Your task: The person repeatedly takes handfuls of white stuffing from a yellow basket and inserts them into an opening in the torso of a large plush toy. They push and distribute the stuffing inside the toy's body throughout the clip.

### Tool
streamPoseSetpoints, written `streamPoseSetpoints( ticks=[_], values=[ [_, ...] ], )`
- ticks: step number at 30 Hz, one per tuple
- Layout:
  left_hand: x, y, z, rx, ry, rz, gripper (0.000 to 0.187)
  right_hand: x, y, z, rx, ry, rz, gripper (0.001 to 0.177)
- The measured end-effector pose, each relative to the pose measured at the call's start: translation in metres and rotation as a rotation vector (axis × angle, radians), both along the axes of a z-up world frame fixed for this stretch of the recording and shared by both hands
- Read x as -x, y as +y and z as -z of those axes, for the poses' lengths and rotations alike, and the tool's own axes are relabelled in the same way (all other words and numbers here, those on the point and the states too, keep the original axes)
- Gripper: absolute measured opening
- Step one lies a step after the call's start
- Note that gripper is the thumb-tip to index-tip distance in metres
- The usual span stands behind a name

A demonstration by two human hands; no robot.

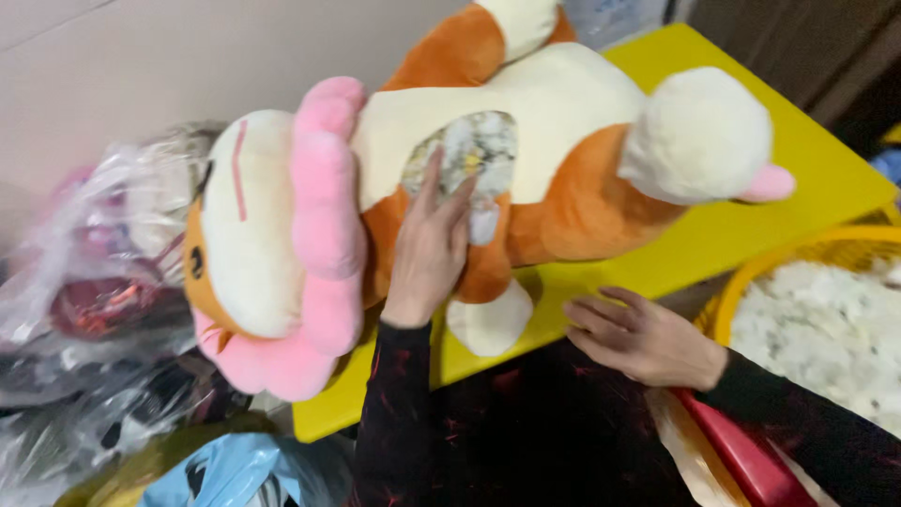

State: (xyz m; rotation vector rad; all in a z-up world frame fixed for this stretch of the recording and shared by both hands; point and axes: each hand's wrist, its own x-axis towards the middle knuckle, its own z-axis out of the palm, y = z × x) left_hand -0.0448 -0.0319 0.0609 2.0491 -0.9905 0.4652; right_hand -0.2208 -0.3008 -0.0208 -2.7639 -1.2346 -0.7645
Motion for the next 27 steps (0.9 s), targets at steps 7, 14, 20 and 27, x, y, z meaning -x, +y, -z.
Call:
streamPoseSetpoints(
  ticks=[7,14,20,27],
  values=[
    [0.158,-0.114,0.079,0.313,0.291,0.292,0.034,0.227,-0.182,0.067,0.009,0.669,1.301,0.068],
    [0.244,-0.207,0.129,-0.158,0.12,0.849,0.049,0.283,-0.225,0.129,-0.295,1.043,1.463,0.069],
    [0.241,-0.23,0.15,-0.208,0.146,0.892,0.049,0.163,-0.254,0.173,-0.586,0.678,1.262,0.08],
    [0.226,-0.231,0.152,-0.202,0.171,0.83,0.048,0.045,-0.27,0.231,-0.734,0.604,1.328,0.121]
  ],
)
